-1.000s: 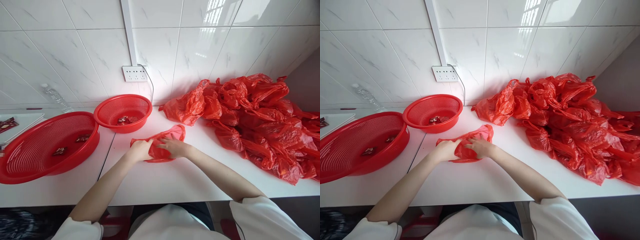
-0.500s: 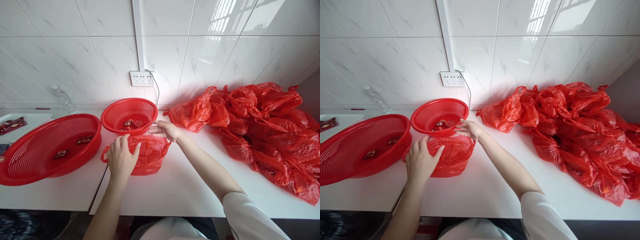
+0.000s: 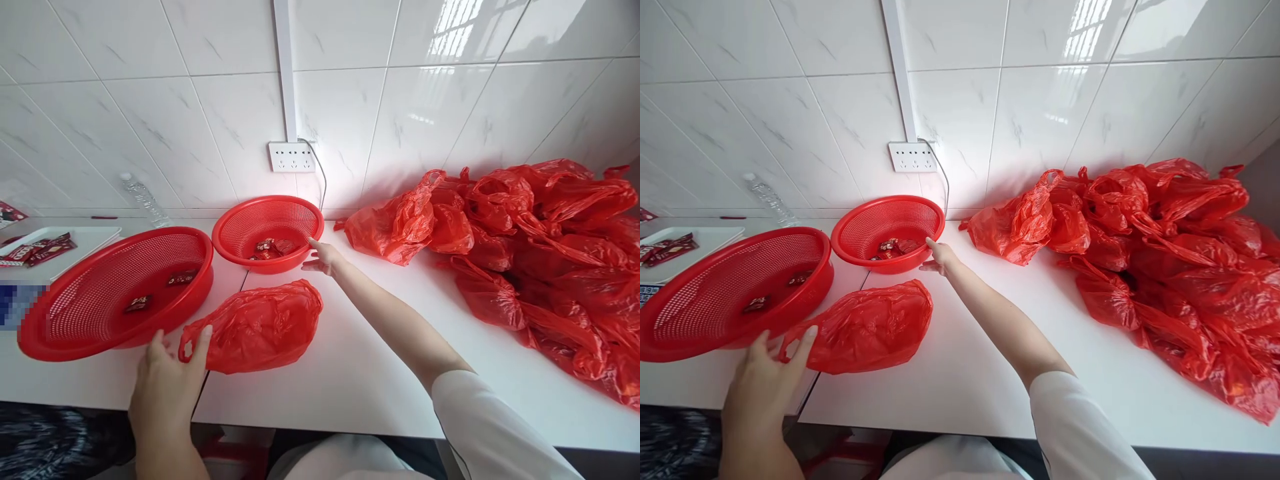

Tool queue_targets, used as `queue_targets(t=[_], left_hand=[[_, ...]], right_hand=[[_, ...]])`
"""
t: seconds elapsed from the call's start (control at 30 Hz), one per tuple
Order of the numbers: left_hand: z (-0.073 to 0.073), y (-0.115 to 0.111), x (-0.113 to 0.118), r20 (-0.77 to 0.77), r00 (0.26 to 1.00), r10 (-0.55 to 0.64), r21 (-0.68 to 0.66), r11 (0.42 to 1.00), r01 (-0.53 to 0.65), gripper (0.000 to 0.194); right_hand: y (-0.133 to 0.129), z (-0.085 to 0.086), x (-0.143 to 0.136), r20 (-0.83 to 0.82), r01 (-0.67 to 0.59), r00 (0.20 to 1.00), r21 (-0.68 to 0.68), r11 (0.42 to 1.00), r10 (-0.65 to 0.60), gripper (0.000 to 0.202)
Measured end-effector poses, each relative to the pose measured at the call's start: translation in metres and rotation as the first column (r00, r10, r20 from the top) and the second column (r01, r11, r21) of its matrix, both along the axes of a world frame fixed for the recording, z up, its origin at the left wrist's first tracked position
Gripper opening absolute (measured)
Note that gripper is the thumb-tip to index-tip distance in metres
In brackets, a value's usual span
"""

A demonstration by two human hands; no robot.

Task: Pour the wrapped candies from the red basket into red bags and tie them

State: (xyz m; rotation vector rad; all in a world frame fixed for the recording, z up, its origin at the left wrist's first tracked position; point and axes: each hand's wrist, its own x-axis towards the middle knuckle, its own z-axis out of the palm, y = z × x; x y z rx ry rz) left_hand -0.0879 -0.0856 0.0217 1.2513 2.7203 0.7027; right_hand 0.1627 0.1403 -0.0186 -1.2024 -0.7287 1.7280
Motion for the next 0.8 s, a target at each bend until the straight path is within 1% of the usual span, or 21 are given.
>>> queue_targets(t=[0.03,0.07,0.1,0.13,0.17,0.23,0.3,0.37,0.43,0.5,0.53,0.57,0.6,0.67,0.73,0.8], left_hand=[[-0.006,0.003,-0.008,0.104,0.994,-0.026,-0.073,0.997,0.033,0.094],[-0.014,0.006,-0.015,0.195,0.979,-0.056,-0.110,0.991,0.078,0.089],[-0.023,0.009,-0.019,0.276,0.957,-0.085,-0.110,0.987,0.119,0.083],[-0.032,0.013,-0.020,0.352,0.929,-0.114,-0.083,0.985,0.152,0.076],[-0.041,0.016,-0.019,0.430,0.892,-0.141,-0.039,0.984,0.174,0.071],[-0.055,0.022,-0.011,0.588,0.789,-0.178,0.045,0.981,0.188,0.063],[-0.061,0.030,0.003,0.719,0.667,-0.197,0.089,0.977,0.192,0.057],[-0.062,0.039,0.019,0.811,0.551,-0.197,0.112,0.976,0.185,0.053],[-0.058,0.050,0.033,0.873,0.441,-0.207,0.143,0.974,0.175,0.048],[-0.052,0.064,0.046,0.911,0.341,-0.233,0.173,0.965,0.196,0.044],[-0.049,0.071,0.052,0.919,0.309,-0.243,0.180,0.959,0.221,0.043],[-0.047,0.079,0.057,0.923,0.292,-0.253,0.180,0.950,0.253,0.043],[-0.044,0.087,0.062,0.921,0.292,-0.257,0.174,0.943,0.282,0.044],[-0.040,0.103,0.069,0.913,0.315,-0.257,0.149,0.932,0.329,0.045],[-0.037,0.119,0.075,0.908,0.325,-0.265,0.139,0.921,0.364,0.046],[-0.038,0.132,0.080,0.908,0.320,-0.272,0.132,0.908,0.399,0.046]], right_hand=[[0.000,0.001,-0.002,-0.022,0.009,1.000,0.019,1.000,-0.009,0.025],[0.000,0.001,-0.003,-0.044,0.018,0.999,0.041,0.999,-0.017,0.021],[-0.001,0.003,-0.002,-0.064,0.027,0.998,0.064,0.998,-0.023,0.017],[-0.002,0.004,0.000,-0.082,0.036,0.996,0.088,0.996,-0.028,0.015],[-0.004,0.006,0.004,-0.098,0.044,0.995,0.111,0.993,-0.034,0.013],[-0.009,0.014,0.017,-0.123,0.063,0.991,0.156,0.986,-0.044,0.011],[-0.016,0.027,0.035,-0.140,0.076,0.989,0.185,0.980,-0.050,0.010],[-0.024,0.044,0.057,-0.149,0.081,0.987,0.197,0.977,-0.051,0.011],[-0.034,0.063,0.081,-0.153,0.080,0.987,0.226,0.971,-0.046,0.012],[-0.046,0.078,0.105,-0.138,0.082,0.990,0.298,0.951,-0.042,0.012],[-0.053,0.084,0.116,-0.118,0.084,0.992,0.341,0.936,-0.046,0.012],[-0.060,0.087,0.127,-0.091,0.086,0.994,0.381,0.920,-0.056,0.012],[-0.067,0.089,0.137,-0.058,0.090,0.996,0.416,0.905,-0.073,0.013],[-0.082,0.087,0.155,0.021,0.093,0.993,0.470,0.878,-0.116,0.016],[-0.095,0.079,0.169,0.109,0.077,0.982,0.518,0.852,-0.156,0.023],[-0.106,0.067,0.180,0.194,0.056,0.961,0.559,0.828,-0.196,0.029]])
